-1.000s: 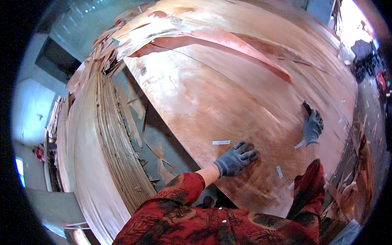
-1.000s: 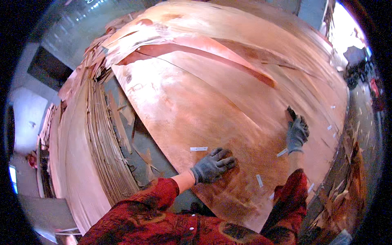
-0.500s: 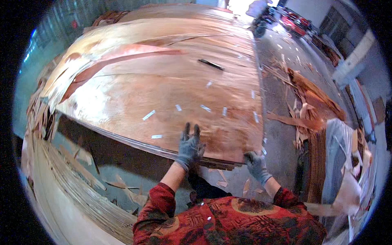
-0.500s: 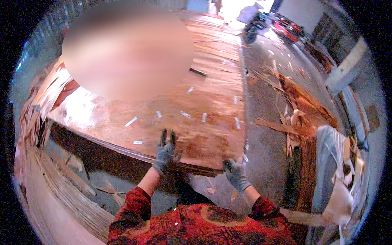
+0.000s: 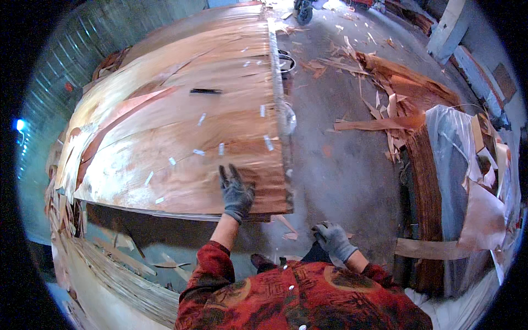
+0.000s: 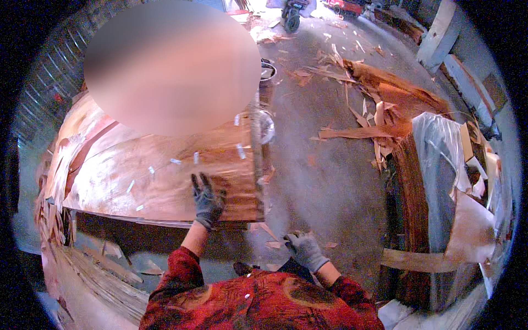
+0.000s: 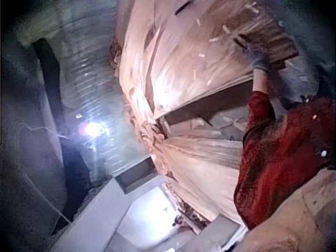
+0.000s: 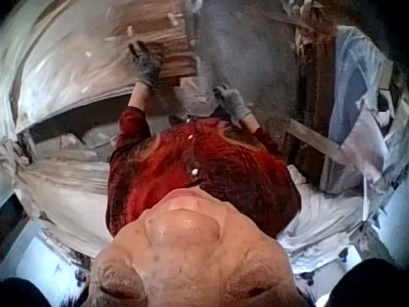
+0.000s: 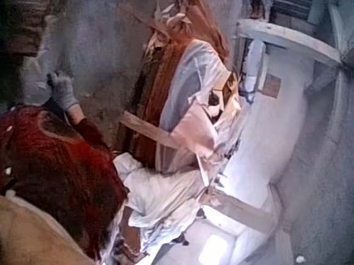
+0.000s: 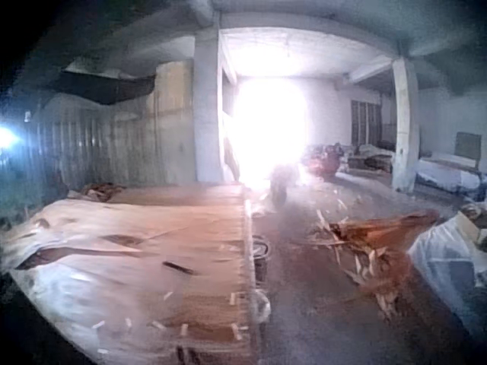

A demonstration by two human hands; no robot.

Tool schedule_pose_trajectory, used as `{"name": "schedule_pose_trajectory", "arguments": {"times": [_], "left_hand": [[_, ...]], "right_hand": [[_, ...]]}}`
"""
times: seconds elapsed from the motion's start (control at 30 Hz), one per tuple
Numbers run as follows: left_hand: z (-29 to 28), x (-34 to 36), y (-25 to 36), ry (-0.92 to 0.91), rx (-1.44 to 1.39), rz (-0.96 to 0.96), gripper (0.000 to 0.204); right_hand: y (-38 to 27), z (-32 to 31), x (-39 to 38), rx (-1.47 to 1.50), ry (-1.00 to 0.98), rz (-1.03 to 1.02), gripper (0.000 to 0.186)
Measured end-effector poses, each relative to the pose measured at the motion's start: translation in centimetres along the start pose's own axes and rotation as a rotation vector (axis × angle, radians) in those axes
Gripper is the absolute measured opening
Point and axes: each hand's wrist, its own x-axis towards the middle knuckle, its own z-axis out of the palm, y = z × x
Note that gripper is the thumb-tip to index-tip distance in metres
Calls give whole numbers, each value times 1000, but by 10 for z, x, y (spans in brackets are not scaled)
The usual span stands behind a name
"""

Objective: The person applies thin wood veneer sheets to a large curved wooden surface. They use a utility knife to trim the veneer and a small white stick to smooth the material and press it into place. The person works methodically across the surface, adjusting the veneer and removing excess material.

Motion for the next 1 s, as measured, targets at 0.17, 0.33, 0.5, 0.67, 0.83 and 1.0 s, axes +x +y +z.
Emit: {"name": "schedule_pose_trajectory", "arguments": {"times": [0.17, 0.33, 0.5, 0.67, 0.83, 1.0], "left_hand": [[40, 15, 5, 24, 309, -13, 73], [33, 20, 7, -3, 339, -10, 69], [36, 20, 2, 11, 358, 21, 71], [31, 14, 14, -40, 231, -82, 74], [26, 30, 32, -73, 205, -153, 78], [19, 16, 26, -122, 335, -157, 84]], "right_hand": [[116, -46, -38, 12, -72, 313, 20], [190, -102, 6, 186, 122, 366, 19], [219, -114, 109, 341, -29, 315, 18], [245, -73, 230, 549, -166, 237, 21], [260, -29, 388, 261, -148, 48, 37], [235, 7, 519, 13, -372, -38, 54]]}}
